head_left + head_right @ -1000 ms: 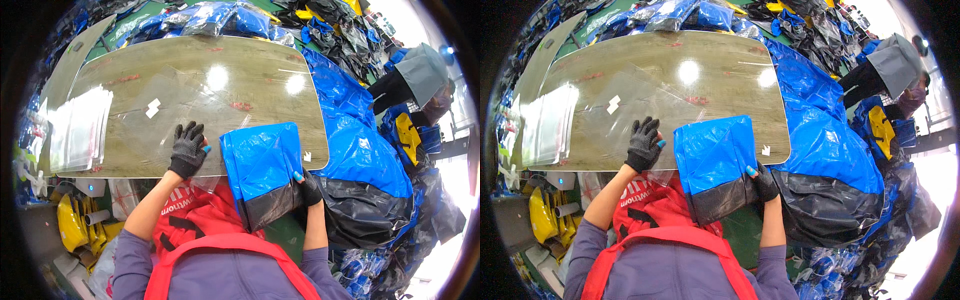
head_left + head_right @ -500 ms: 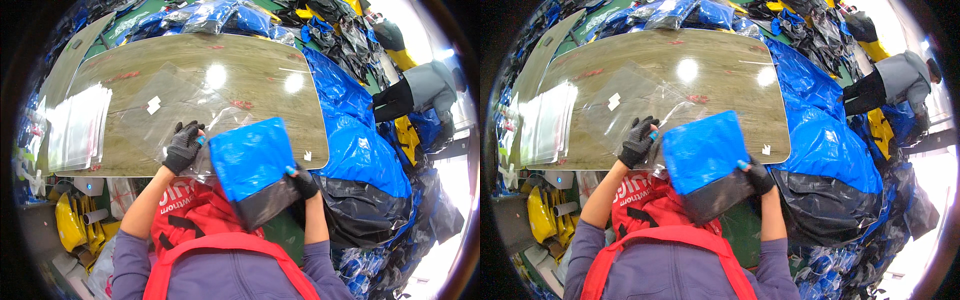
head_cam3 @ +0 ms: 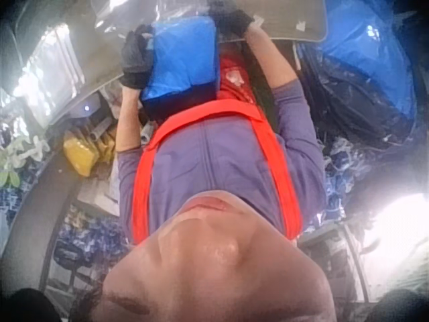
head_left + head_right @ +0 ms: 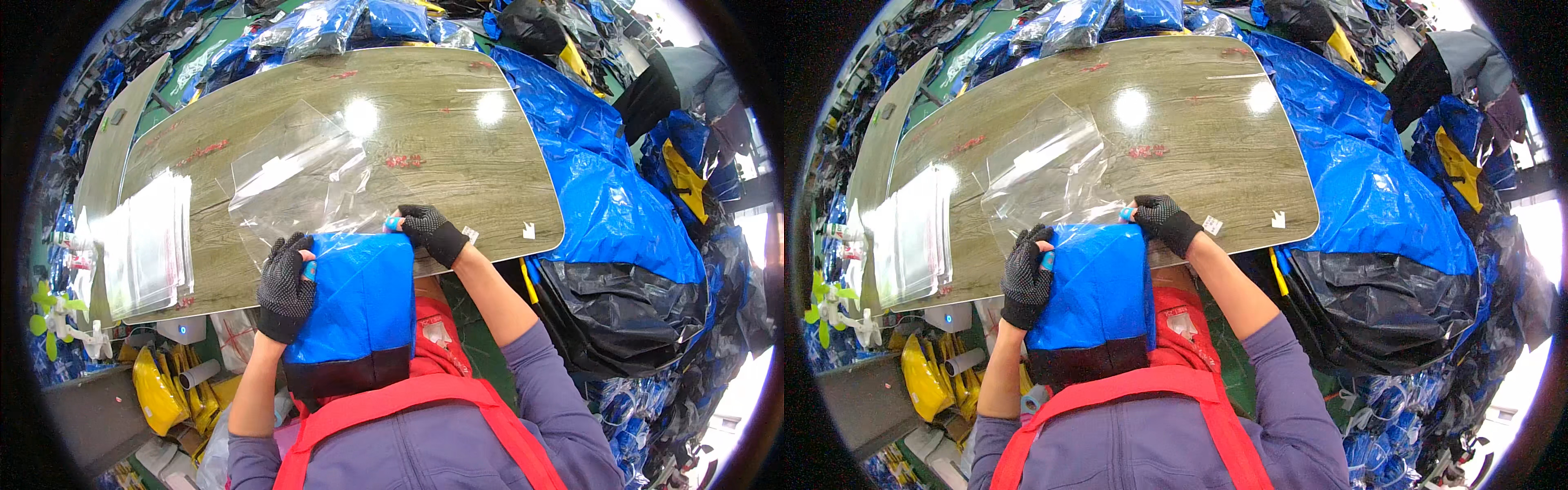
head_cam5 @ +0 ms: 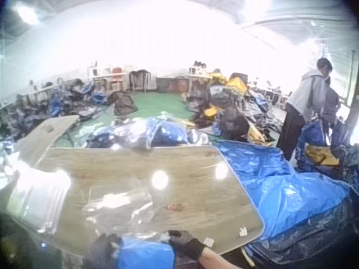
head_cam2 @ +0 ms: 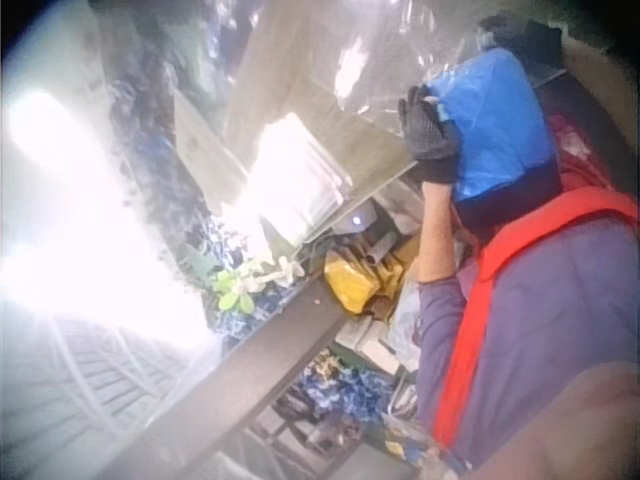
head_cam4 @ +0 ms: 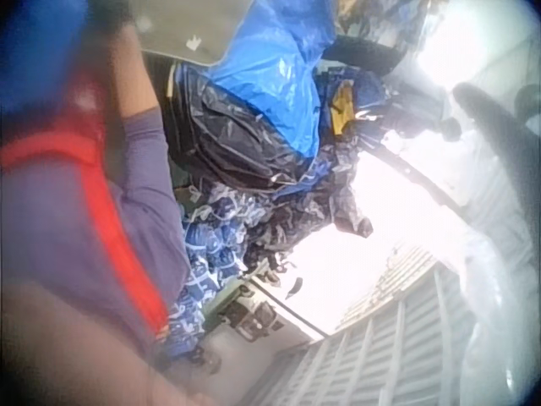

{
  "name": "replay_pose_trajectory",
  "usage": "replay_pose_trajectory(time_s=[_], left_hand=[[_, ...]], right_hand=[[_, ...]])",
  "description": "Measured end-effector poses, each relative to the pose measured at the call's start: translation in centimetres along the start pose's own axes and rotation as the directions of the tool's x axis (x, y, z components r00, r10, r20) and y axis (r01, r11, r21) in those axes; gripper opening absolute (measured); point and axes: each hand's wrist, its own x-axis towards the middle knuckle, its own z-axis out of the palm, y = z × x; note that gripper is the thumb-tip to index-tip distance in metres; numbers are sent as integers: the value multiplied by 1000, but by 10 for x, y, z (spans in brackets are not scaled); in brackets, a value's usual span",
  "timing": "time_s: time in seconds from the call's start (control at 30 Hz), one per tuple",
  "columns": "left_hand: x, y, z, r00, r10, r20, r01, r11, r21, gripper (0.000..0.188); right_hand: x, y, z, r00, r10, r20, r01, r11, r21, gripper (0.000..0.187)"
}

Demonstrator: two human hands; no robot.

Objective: The person folds a blue and black tarp on a table, then places it into a clear plastic bag. The person repeats this process with another tarp.

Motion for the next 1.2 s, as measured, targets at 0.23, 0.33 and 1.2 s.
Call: replay_pose_trajectory(time_s=[0.23,0.33,1.2], left_hand=[[-3,8,-1,993,-38,112,27,995,99,36],[-10,3,6,995,-38,96,27,994,105,42],[-56,-6,-19,707,-607,364,699,520,-490,70]], right_hand=[[-45,-8,10,955,273,-120,-263,961,89,42],[-37,-2,6,976,165,-144,-176,982,-63,39],[-75,-4,57,919,-10,-394,-32,994,-101,49]])
